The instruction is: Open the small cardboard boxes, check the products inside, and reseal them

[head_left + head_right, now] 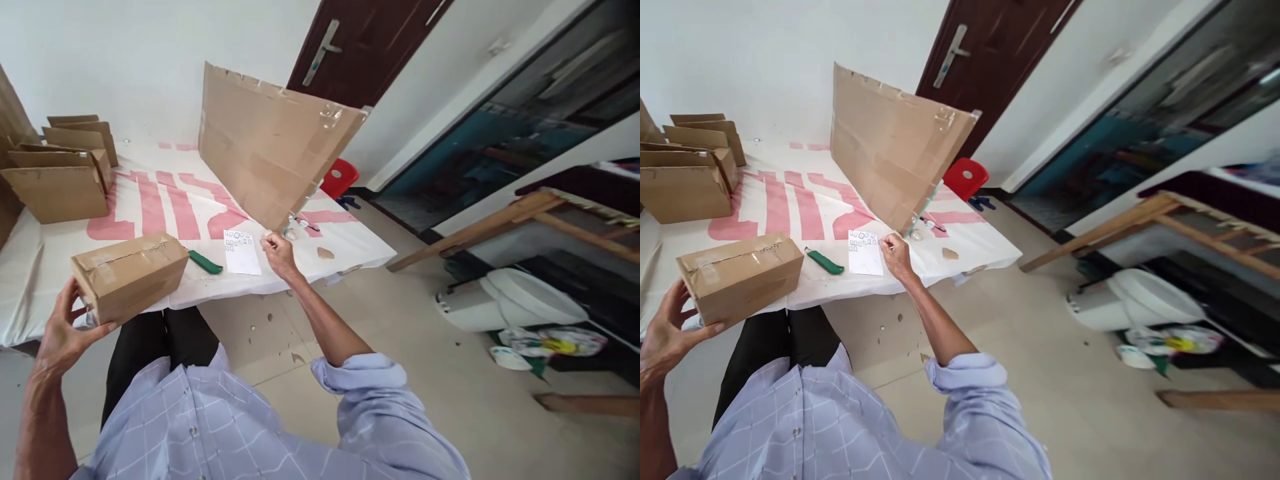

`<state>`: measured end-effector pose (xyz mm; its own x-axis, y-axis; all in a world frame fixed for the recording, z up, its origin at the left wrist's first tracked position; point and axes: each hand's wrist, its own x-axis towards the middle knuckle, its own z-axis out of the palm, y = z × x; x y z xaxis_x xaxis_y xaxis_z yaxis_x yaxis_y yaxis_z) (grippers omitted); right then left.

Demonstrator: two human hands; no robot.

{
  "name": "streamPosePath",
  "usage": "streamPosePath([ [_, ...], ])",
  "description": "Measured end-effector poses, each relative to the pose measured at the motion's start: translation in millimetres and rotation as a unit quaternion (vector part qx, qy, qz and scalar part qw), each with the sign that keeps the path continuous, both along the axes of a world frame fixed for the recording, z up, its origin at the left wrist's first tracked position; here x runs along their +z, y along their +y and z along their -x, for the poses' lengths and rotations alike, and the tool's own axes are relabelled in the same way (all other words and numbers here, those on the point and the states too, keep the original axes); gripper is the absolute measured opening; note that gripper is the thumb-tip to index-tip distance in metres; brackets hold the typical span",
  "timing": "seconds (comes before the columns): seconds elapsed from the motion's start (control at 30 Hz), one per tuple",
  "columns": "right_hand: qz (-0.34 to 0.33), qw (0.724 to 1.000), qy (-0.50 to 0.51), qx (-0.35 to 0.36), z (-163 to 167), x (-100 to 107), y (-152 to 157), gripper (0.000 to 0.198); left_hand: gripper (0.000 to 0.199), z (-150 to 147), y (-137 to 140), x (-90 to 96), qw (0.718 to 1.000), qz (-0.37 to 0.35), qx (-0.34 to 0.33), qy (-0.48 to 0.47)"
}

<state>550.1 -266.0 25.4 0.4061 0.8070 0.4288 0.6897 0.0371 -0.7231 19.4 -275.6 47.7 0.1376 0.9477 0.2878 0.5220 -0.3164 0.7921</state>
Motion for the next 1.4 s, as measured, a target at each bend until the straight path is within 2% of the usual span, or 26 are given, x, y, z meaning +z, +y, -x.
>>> streamPosePath([
  [0.07,0.013,1.000,0.000,-0.001,-2,-22,6,0.016,0.120,-2,0,7.8,0.998,0.041,-0.013,-0.034],
  [0.17,0.034,0.999,-0.004,0.004,-1,-43,24,0.014,0.120,-8,-1,19.9,0.996,0.072,-0.011,-0.046],
  [0.33,0.063,0.998,-0.023,0.012,-1,-59,55,0.014,0.120,-9,-1,24.3,0.996,0.078,-0.008,-0.042],
  [0.47,0.088,0.995,-0.048,0.016,-3,-67,67,0.015,0.121,-8,0,21.8,0.996,0.078,0.000,-0.041],
  [0.7,0.122,0.988,-0.096,0.022,-8,-74,71,0.016,0.115,-10,-1,22.6,0.996,0.078,-0.008,-0.040],
  [1.17,0.138,0.970,-0.187,0.075,-6,-75,58,0.018,0.120,-1,0,8.9,0.998,0.067,-0.005,-0.022],
  [1.4,0.164,0.960,-0.210,0.090,-11,-75,55,0.029,0.118,-2,0,10.2,0.996,0.082,-0.015,-0.044],
])
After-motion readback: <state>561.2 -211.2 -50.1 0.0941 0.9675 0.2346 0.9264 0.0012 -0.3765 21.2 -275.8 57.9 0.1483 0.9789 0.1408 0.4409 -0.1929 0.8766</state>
